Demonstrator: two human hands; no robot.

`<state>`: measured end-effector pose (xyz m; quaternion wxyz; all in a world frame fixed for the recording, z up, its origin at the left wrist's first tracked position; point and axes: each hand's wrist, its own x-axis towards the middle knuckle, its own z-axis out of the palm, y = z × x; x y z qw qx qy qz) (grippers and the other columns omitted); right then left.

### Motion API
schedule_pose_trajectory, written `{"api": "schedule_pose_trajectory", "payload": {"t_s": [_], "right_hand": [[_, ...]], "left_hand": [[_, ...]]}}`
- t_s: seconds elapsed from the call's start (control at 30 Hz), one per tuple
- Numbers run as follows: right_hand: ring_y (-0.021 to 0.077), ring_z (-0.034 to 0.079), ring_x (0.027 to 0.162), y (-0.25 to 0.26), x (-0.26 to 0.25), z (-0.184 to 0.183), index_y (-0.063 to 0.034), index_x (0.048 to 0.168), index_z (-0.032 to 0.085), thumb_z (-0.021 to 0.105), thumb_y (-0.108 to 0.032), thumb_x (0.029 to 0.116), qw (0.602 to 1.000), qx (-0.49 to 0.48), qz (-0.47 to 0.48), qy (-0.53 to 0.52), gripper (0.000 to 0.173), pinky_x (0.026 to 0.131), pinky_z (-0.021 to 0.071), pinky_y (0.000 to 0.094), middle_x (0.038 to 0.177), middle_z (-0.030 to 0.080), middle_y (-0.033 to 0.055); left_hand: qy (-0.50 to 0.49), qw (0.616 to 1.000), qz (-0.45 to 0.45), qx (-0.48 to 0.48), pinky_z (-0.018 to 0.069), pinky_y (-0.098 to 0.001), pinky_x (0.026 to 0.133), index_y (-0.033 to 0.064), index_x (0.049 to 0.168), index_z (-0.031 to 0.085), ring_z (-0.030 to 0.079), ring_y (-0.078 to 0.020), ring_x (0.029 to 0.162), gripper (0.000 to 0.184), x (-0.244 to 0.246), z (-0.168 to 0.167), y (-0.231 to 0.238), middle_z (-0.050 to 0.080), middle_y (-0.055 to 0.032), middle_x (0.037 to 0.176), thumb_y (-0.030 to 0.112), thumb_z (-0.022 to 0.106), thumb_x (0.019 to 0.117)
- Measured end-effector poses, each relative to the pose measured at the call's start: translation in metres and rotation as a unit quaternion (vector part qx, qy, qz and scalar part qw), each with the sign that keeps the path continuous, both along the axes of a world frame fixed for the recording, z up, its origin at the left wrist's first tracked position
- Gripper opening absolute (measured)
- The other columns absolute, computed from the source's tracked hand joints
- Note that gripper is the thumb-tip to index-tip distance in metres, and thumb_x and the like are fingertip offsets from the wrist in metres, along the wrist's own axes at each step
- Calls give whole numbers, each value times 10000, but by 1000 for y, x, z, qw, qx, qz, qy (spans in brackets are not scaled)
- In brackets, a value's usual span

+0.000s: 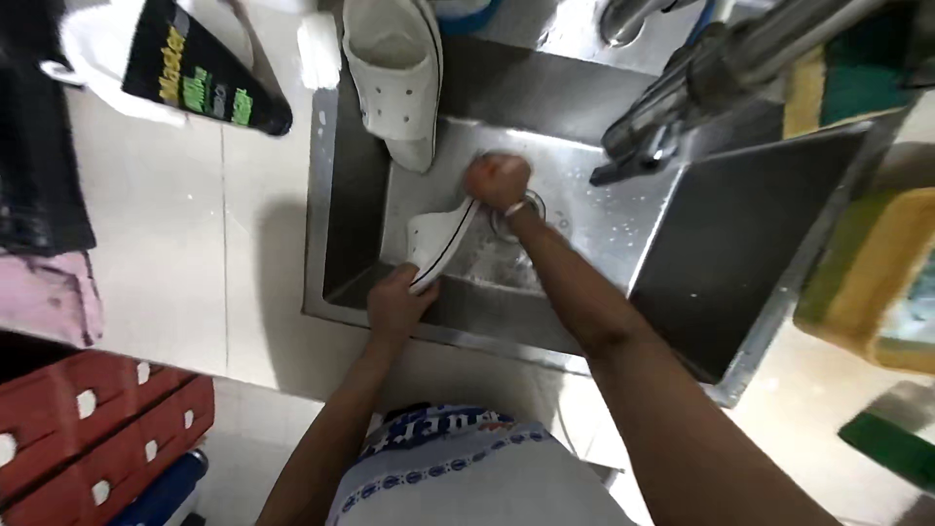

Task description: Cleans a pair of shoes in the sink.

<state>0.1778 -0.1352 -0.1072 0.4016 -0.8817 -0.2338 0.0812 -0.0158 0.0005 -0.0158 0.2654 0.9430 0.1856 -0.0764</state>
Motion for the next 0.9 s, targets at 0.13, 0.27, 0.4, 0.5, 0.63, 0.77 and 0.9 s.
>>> {"api": "schedule_pose_trajectory", "payload": {"t_s": [0.13,0.27,0.4,0.5,0.63,0.77,0.9], "right_hand": [[278,685,622,20,-53,15,-66,641,673,630,-289,897,977,114,76,-166,342,575,522,479,643,682,106],[427,711,1023,-22,24,-14,-38,977,761,457,-531,1031,963,-233,-39,128,581,857,529,651,1001,749,222],[438,672,1125,-56,43,71,-21,1093,727,473,-647,1009,931,-235,-145,238,680,908,500,655,1119,718,251],[413,691,975,-119,23,139,-15,1081,699,601,-608,975,931,-132,-243,239,611,846,517,640,996,709,231],[403,695,1016,-250,-16,205,10,1209,674,566,-525,1023,890,-125,-430,89,576,921,526,619,1083,703,256],[518,562,1273,-347,-23,221,-5,1335,609,478,-571,1011,764,-266,-577,114,665,1012,417,719,1329,608,327],[561,504,1326,-367,0,195,46,1343,588,523,-388,1009,755,-319,-547,171,552,1015,381,767,1377,560,373]], "left_hand": [[40,999,26,-13,577,-621,780,-47,1010,742,737,-415,889,348,2,3,0,745,-230,1006,207,872,810],[126,992,13,-2,552,-592,911,3,1063,744,710,-395,1037,339,10,14,-4,737,-207,1092,274,819,874],[211,975,46,44,487,-550,1058,-74,1310,606,620,-423,1232,526,21,24,12,631,-289,1303,301,727,961],[230,967,56,96,530,-563,997,-93,1436,436,614,-464,1222,724,24,22,18,509,-340,1424,308,767,932],[191,973,-53,121,351,-692,1127,-85,1566,282,323,-612,1431,1001,53,2,10,206,-440,1584,277,861,834],[182,962,-192,73,360,-696,1122,-32,1529,406,384,-545,1427,860,97,-36,-20,391,-369,1534,294,831,856],[209,959,-194,3,456,-690,1030,3,1581,308,482,-518,1357,1024,119,-78,-54,421,-332,1527,343,878,801]]}}
